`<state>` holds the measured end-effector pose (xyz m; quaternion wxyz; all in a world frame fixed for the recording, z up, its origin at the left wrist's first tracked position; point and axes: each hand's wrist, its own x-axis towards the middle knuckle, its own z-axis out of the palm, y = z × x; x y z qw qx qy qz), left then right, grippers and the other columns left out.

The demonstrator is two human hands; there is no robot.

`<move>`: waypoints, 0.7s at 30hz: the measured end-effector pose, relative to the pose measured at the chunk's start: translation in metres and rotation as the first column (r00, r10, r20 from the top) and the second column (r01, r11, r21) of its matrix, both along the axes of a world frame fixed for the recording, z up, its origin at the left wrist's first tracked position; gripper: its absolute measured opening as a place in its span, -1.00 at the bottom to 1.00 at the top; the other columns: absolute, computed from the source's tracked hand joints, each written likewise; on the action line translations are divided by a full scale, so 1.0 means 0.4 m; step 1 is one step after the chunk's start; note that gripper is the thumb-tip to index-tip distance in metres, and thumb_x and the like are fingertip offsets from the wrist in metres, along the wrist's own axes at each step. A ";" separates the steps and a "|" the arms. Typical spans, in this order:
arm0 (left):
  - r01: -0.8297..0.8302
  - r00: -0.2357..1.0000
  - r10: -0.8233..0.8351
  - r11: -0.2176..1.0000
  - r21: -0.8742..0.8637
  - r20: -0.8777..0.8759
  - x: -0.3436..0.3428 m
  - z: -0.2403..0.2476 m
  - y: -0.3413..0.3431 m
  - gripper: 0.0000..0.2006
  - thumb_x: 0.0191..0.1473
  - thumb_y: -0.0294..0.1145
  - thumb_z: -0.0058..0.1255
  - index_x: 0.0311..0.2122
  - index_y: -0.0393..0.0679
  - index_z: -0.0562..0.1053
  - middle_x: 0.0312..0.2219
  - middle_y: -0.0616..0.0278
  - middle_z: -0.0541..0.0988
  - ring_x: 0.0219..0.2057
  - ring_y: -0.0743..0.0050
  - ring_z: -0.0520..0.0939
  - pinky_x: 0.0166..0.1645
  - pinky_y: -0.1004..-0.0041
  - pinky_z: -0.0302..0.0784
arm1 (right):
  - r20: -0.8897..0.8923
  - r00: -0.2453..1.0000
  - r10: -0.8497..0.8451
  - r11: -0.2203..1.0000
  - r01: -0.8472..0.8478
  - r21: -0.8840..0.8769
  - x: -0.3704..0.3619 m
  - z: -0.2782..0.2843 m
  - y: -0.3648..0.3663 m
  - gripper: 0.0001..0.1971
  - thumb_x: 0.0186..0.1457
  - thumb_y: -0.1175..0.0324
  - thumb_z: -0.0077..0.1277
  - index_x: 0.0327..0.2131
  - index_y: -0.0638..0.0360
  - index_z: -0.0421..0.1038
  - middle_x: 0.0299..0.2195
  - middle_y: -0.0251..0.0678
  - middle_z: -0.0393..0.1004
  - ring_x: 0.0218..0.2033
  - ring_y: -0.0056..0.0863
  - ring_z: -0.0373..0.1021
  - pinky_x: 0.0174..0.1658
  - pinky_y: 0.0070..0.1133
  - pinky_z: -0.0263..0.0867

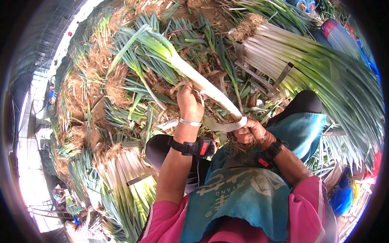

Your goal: The person peels the outer layers from leeks by hand, one at a time, and places each cleaned leek onto a stack on a metal rack.

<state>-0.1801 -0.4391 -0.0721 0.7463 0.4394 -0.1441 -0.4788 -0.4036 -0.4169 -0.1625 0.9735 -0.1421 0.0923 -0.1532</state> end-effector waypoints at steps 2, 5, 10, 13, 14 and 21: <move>0.224 0.962 -0.182 0.952 0.209 -0.203 -0.001 -0.027 -0.007 -0.77 0.14 -0.22 -0.16 -0.36 -0.17 0.40 -0.70 0.30 0.41 -0.67 0.47 0.47 -0.59 0.42 0.36 | 0.062 0.997 0.038 0.999 -0.038 -0.001 -0.002 -0.002 -0.003 -0.69 0.10 0.14 -0.09 -0.60 0.06 0.16 -0.72 -0.53 0.06 -0.80 -0.73 -0.05 -0.74 -0.70 -0.16; 0.658 0.752 -0.615 0.681 0.321 -0.237 -0.035 -0.138 0.028 -0.79 0.13 -0.29 -0.21 -0.33 -0.17 0.44 -0.51 0.25 0.53 -0.55 0.48 0.53 -0.50 0.46 0.41 | -0.003 1.000 0.028 0.997 -0.027 0.077 0.024 0.045 -0.008 -0.68 0.11 0.12 -0.09 -0.55 0.12 0.20 -0.74 -0.54 0.03 -0.80 -0.74 -0.07 -0.74 -0.70 -0.17; 0.697 0.490 -0.859 0.488 0.525 0.147 -0.076 -0.227 0.103 -0.72 0.12 -0.26 -0.16 -0.30 -0.25 0.48 -0.53 0.23 0.53 -0.51 0.41 0.53 -0.43 0.43 0.41 | 0.043 0.991 -0.123 0.968 0.130 -0.217 0.060 0.041 -0.024 -0.52 0.02 0.17 0.07 -0.08 0.31 0.27 -0.65 -0.46 0.22 -0.77 -0.73 0.07 -0.75 -0.73 -0.03; 0.362 -0.117 -0.809 0.505 0.784 0.575 -0.011 -0.135 0.127 -0.74 0.01 -0.30 -0.10 -0.37 -0.28 0.52 -0.48 -0.01 0.58 -0.49 0.14 0.59 -0.43 0.29 0.45 | -0.138 0.956 -0.258 0.897 0.184 -0.402 0.055 0.123 -0.050 -0.41 -0.07 0.09 0.19 -0.05 0.28 0.27 -0.54 -0.36 0.35 -0.64 -0.68 0.26 -0.64 -0.73 0.18; 0.212 -0.355 -0.637 0.658 0.723 0.684 0.038 -0.133 0.128 -0.76 -0.03 -0.33 -0.09 -0.38 -0.28 0.52 -0.46 -0.05 0.59 -0.48 0.06 0.60 -0.42 0.23 0.47 | -0.080 0.945 -0.316 0.835 0.237 -0.497 0.083 0.150 -0.056 -0.45 -0.06 0.13 0.19 -0.07 0.26 0.29 -0.54 -0.37 0.36 -0.62 -0.69 0.26 -0.61 -0.75 0.18; 0.340 0.876 -0.313 0.940 -0.010 0.367 0.206 0.164 0.088 -0.32 0.14 -0.14 -0.09 0.26 -0.10 -0.08 0.10 -0.05 0.25 0.05 0.14 0.35 0.15 0.24 0.23 | 0.069 0.725 -0.685 -0.192 -0.088 -0.977 0.145 0.221 -0.074 -0.50 -0.05 0.50 0.07 0.01 0.24 0.20 -0.38 -0.05 0.40 -0.47 -0.26 0.44 -0.44 -0.42 0.33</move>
